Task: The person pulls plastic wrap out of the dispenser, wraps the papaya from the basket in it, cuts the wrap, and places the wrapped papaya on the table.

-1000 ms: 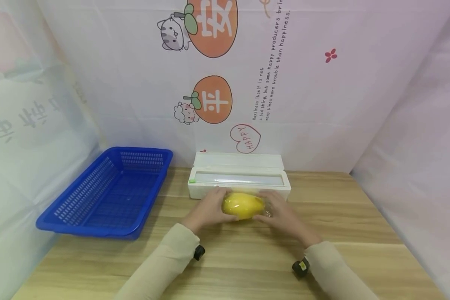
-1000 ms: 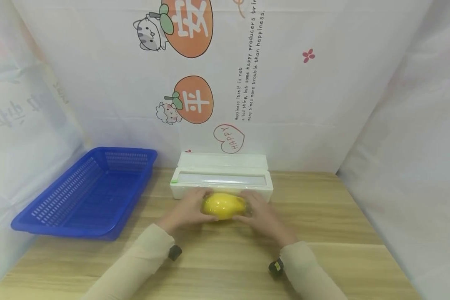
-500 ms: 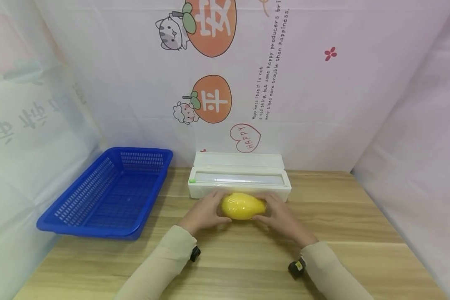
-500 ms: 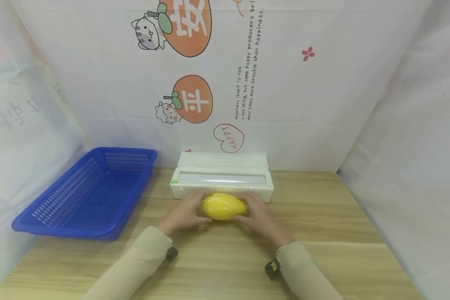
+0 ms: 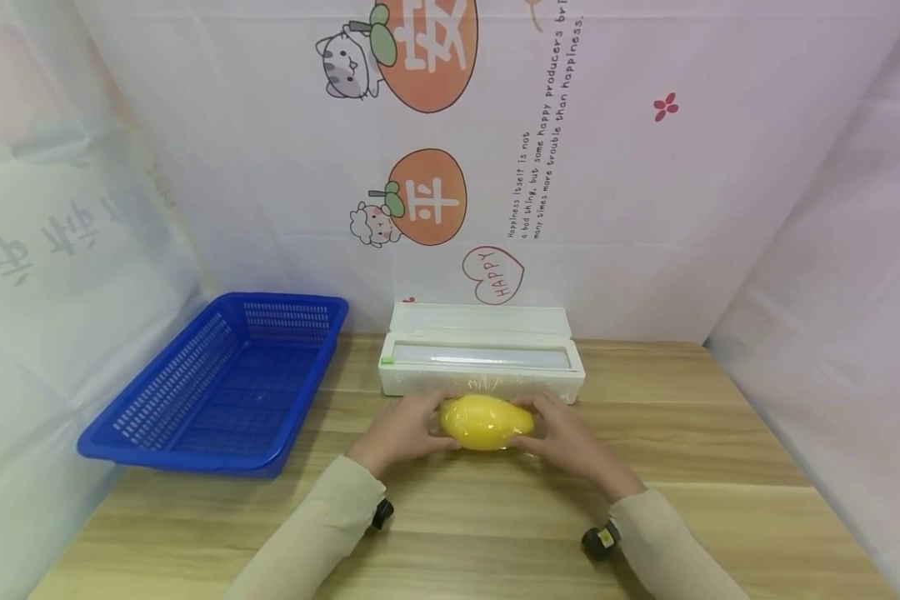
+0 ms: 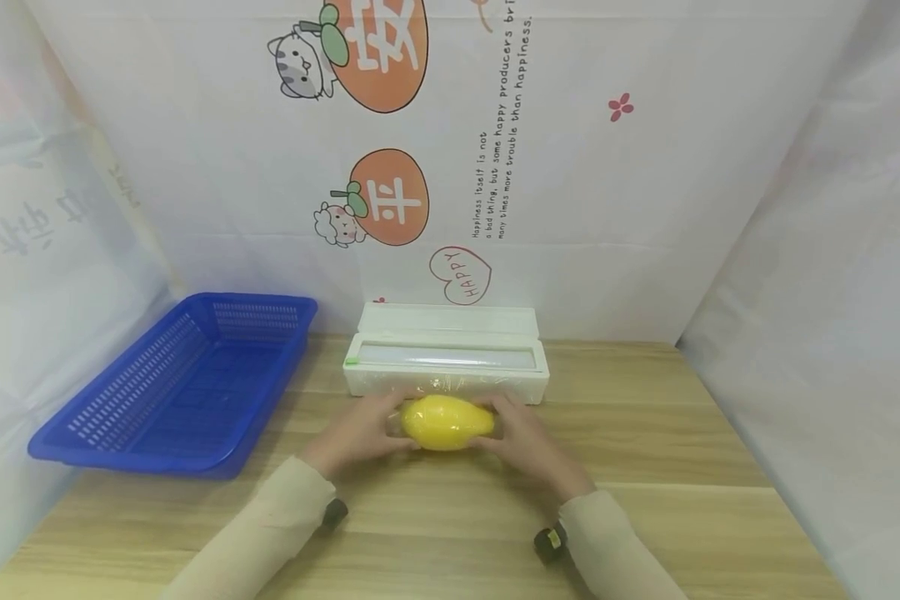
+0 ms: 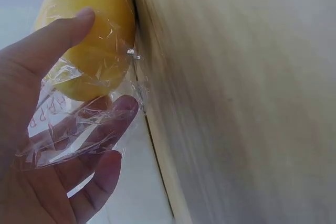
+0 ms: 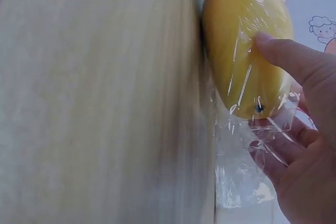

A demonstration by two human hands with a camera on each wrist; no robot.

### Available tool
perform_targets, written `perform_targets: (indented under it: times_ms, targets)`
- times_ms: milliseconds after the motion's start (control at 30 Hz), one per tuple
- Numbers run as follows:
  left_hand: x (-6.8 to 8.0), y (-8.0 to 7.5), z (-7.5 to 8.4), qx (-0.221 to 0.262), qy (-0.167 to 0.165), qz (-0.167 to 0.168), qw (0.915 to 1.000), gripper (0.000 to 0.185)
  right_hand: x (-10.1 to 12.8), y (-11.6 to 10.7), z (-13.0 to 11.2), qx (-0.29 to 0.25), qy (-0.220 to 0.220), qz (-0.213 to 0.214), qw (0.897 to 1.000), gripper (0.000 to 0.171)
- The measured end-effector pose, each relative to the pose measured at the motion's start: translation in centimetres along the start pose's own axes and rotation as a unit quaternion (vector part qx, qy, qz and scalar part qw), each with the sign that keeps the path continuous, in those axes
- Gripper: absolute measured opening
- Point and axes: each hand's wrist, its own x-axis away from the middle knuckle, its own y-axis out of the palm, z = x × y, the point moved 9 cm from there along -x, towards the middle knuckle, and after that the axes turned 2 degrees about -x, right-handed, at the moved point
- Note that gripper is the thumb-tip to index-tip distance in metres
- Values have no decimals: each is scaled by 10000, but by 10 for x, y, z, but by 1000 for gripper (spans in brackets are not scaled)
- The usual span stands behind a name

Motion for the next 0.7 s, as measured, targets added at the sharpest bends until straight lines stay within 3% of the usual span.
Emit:
perform_targets:
  times_ms: [133, 433, 700]
  targets:
    - [7, 1, 0, 18, 56, -5, 10000, 75, 6, 0, -2, -160, 78, -189, 9997, 57]
    - [18, 2, 3, 142, 121, -358, 9992, 78, 15, 3, -2, -468, 63, -664, 9967, 53]
    - [19, 8, -3, 191, -114, -909, 9956, 83, 17, 7, 3, -972, 311, -1168, 9879, 48]
